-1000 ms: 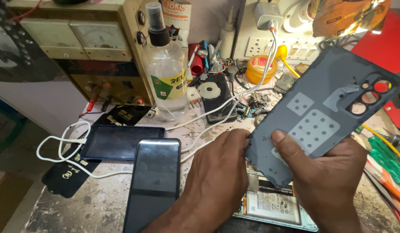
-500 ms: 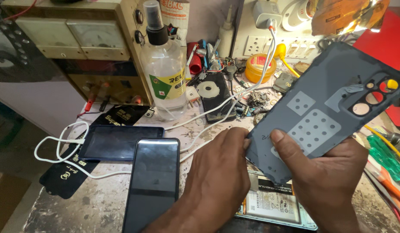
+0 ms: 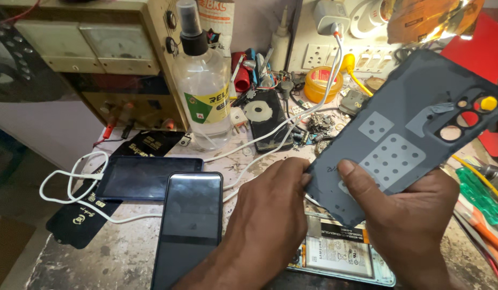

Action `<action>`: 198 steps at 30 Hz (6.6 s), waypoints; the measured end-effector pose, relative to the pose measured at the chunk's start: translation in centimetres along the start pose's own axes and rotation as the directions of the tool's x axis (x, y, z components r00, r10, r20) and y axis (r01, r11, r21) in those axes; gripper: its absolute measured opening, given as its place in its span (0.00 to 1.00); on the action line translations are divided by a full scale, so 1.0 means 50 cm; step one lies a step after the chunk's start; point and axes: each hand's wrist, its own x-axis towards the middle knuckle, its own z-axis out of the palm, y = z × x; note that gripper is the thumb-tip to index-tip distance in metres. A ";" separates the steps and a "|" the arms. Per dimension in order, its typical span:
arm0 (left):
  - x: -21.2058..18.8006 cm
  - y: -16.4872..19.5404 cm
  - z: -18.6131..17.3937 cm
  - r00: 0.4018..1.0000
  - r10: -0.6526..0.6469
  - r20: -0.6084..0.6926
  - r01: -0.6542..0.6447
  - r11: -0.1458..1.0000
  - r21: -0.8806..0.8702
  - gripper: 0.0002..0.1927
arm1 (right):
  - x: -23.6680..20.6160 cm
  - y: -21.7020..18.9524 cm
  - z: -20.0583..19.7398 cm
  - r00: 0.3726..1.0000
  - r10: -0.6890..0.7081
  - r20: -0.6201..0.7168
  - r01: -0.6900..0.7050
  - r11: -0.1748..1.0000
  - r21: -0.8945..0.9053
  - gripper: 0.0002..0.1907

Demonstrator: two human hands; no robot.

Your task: The person removes a gray backplate from a disassembled smartphone, then uses a small black device to apply heat to the phone's internal components. Finally, the person places a decorative back cover onto the phone and presses the edges to secure it.

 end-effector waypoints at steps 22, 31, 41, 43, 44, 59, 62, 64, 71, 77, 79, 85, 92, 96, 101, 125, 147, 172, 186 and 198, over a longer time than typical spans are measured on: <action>-0.006 0.002 -0.015 0.954 0.279 -0.105 -0.251 0.942 0.223 0.14 | 0.019 0.010 -0.013 0.997 0.068 0.043 -0.078 0.945 0.318 0.09; -0.003 0.002 -0.020 0.948 0.314 0.041 -0.306 0.873 0.381 0.09 | 0.026 0.001 -0.006 0.912 0.322 0.253 -0.410 0.724 0.555 0.10; 0.003 0.005 -0.022 0.947 0.302 0.110 -0.314 0.796 0.517 0.06 | 0.007 0.016 0.000 0.933 0.225 0.280 -0.348 0.762 0.546 0.06; 0.004 0.004 -0.021 0.945 0.305 0.122 -0.321 0.780 0.537 0.05 | 0.006 0.016 0.000 0.935 0.220 0.278 -0.341 0.768 0.542 0.05; 0.005 0.002 -0.022 0.942 0.308 0.132 -0.328 0.771 0.546 0.05 | 0.006 0.015 0.001 0.939 0.209 0.274 -0.331 0.771 0.544 0.05; 0.019 -0.038 -0.014 0.902 0.416 0.116 -0.429 0.831 0.354 0.10 | 0.024 0.010 0.004 0.938 0.280 0.203 -0.344 0.804 0.484 0.08; 0.019 -0.044 -0.011 0.909 0.402 0.107 -0.415 0.858 0.303 0.10 | 0.029 0.009 0.007 0.927 0.314 0.207 -0.376 0.779 0.502 0.09; 0.017 -0.045 -0.011 0.922 0.376 0.095 -0.388 0.894 0.223 0.11 | 0.031 0.007 0.006 0.923 0.320 0.214 -0.385 0.768 0.512 0.09; 0.030 -0.060 -0.044 0.994 -0.060 -0.091 0.046 0.988 -0.146 0.07 | 0.046 0.009 -0.016 0.923 0.324 0.207 -0.384 0.737 0.557 0.11; 0.048 -0.059 -0.052 0.953 -0.301 -0.035 0.292 0.942 -0.168 0.16 | 0.047 0.017 -0.024 0.946 0.270 0.178 -0.323 0.763 0.560 0.11; 0.045 -0.047 -0.047 0.977 -0.213 0.003 0.208 0.951 -0.229 0.12 | 0.047 0.018 -0.026 0.950 0.257 0.178 -0.313 0.771 0.555 0.10; 0.032 -0.016 -0.048 0.995 -0.048 0.085 0.059 0.991 -0.121 0.07 | 0.039 0.012 -0.018 0.953 0.245 0.180 -0.304 0.804 0.511 0.10; 0.015 -0.016 -0.040 0.969 0.231 0.089 -0.246 0.931 0.271 0.07 | 0.023 -0.007 -0.011 0.951 0.256 0.172 -0.277 0.954 0.113 0.15; 0.014 -0.020 -0.032 0.944 0.307 0.119 -0.329 0.882 0.337 0.10 | 0.031 -0.006 -0.013 0.949 0.265 0.170 -0.275 0.961 0.035 0.18; 0.035 -0.027 -0.033 0.987 0.152 -0.048 -0.145 0.981 0.132 0.03 | 0.034 0.000 -0.018 0.940 0.209 0.272 -0.301 0.880 0.366 0.23; 0.015 -0.021 -0.036 0.973 0.229 0.003 -0.227 0.964 0.140 0.03 | 0.027 -0.006 -0.011 0.956 0.246 0.160 -0.269 0.952 0.144 0.18; 0.022 -0.009 -0.004 0.903 -0.387 0.187 0.424 0.731 -0.535 0.09 | 0.007 0.010 -0.021 0.994 -0.039 0.104 0.003 0.945 0.327 0.18; 0.019 0.006 -0.013 0.979 -0.203 0.017 0.192 0.888 -0.418 0.07 | 0.007 0.017 -0.011 0.973 0.165 0.161 -0.213 0.911 0.352 0.09; 0.021 0.000 -0.014 0.979 -0.057 -0.193 0.027 0.987 -0.158 0.04 | -0.013 0.029 -0.010 0.995 0.063 0.083 -0.055 0.994 -0.096 0.09; 0.019 0.019 -0.015 0.955 -0.295 -0.032 0.245 0.844 -0.477 0.08 | 0.012 0.003 -0.009 0.943 0.149 0.299 -0.305 0.750 0.587 0.14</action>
